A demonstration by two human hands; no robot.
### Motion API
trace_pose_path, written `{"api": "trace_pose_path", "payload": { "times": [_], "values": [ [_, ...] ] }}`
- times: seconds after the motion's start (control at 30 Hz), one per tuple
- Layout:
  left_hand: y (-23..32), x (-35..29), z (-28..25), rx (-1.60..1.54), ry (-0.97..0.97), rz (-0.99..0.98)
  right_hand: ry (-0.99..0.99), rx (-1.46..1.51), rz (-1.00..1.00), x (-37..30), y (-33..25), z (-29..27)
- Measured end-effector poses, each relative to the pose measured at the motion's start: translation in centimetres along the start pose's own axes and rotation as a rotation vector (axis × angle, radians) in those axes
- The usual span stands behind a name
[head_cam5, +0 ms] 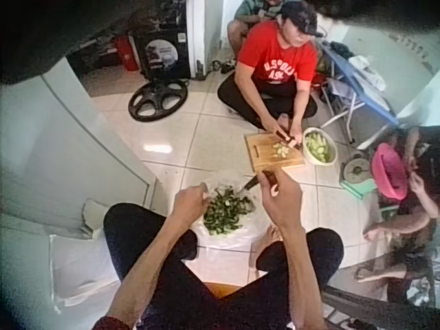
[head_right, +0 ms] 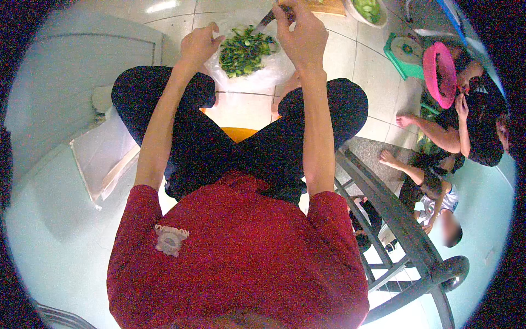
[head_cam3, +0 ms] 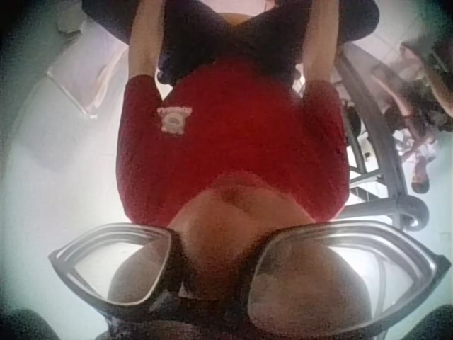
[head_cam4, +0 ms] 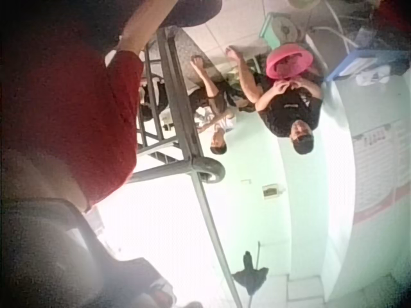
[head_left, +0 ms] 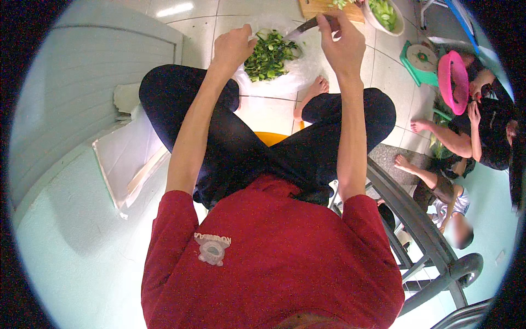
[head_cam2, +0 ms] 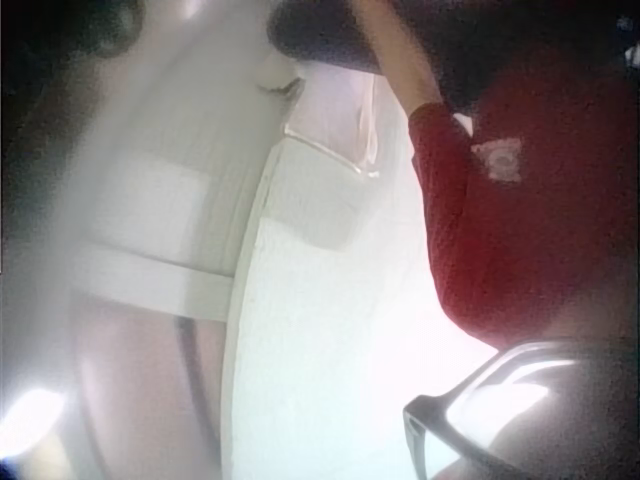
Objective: The person chops green vegetables by hand using a knife and places the pieces into a plastic bag.
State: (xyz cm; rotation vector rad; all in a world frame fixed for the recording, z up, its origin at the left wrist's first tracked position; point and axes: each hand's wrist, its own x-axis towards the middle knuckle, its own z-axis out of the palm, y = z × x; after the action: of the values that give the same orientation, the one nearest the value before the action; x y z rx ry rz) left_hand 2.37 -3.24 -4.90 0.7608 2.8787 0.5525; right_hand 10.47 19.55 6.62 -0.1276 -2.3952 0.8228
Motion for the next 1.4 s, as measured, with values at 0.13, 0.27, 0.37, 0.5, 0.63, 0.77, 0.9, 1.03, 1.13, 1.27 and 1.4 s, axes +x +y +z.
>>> {"api": "trace_pose_path", "payload": {
  "times": [0.13, 0.27, 0.37, 0.5, 0.63, 0.77, 0.9, 1.03, 1.13, 1.27, 1.4],
  "values": [
    [0.1, 0.1, -0.2, 0.031, -0.041, -0.041, -0.286, -0.190, 0.203, -1.4, 1.5, 0.8],
    [0.1, 0.0, -0.5, 0.026, -0.036, -0.032, -0.450, -0.174, 0.318, -2.8, 2.5, 1.9],
    [0.7, 0.2, -0.7, 0.067, 0.000, 0.038, -0.581, -0.317, 0.223, -3.5, 3.0, 3.8],
    [-0.3, -0.2, -0.6, 0.027, -0.027, -0.010, -0.651, -0.351, 0.178, -5.4, 3.2, 8.5],
    [0.0, 0.2, -0.9, -0.028, -0.047, -0.008, -0.604, -0.239, 0.299, -8.9, 6.9, 12.1],
    [0.3, 0.0, -1.0, -0.015, -0.007, -0.003, -0.516, -0.191, 0.417, -11.9, 8.4, 13.2],
    [0.3, 0.1, -1.2, 0.008, -0.042, -0.028, -0.561, -0.213, 0.443, -12.5, 8.8, 13.8],
    [0.3, 0.2, -1.0, 0.005, -0.050, -0.030, -0.574, -0.222, 0.436, -13.2, 9.4, 14.1],
    [0.3, 0.2, -1.0, 0.019, -0.073, -0.049, -0.598, -0.239, 0.443, -13.4, 9.2, 14.1],
    [0.3, 0.0, -1.0, 0.025, -0.069, -0.040, -0.549, -0.259, 0.434, -13.5, 8.9, 13.9],
    [0.5, 0.1, -1.2, 0.031, -0.088, -0.054, -0.533, -0.229, 0.424, -13.4, 9.1, 13.9]
  ]
}}
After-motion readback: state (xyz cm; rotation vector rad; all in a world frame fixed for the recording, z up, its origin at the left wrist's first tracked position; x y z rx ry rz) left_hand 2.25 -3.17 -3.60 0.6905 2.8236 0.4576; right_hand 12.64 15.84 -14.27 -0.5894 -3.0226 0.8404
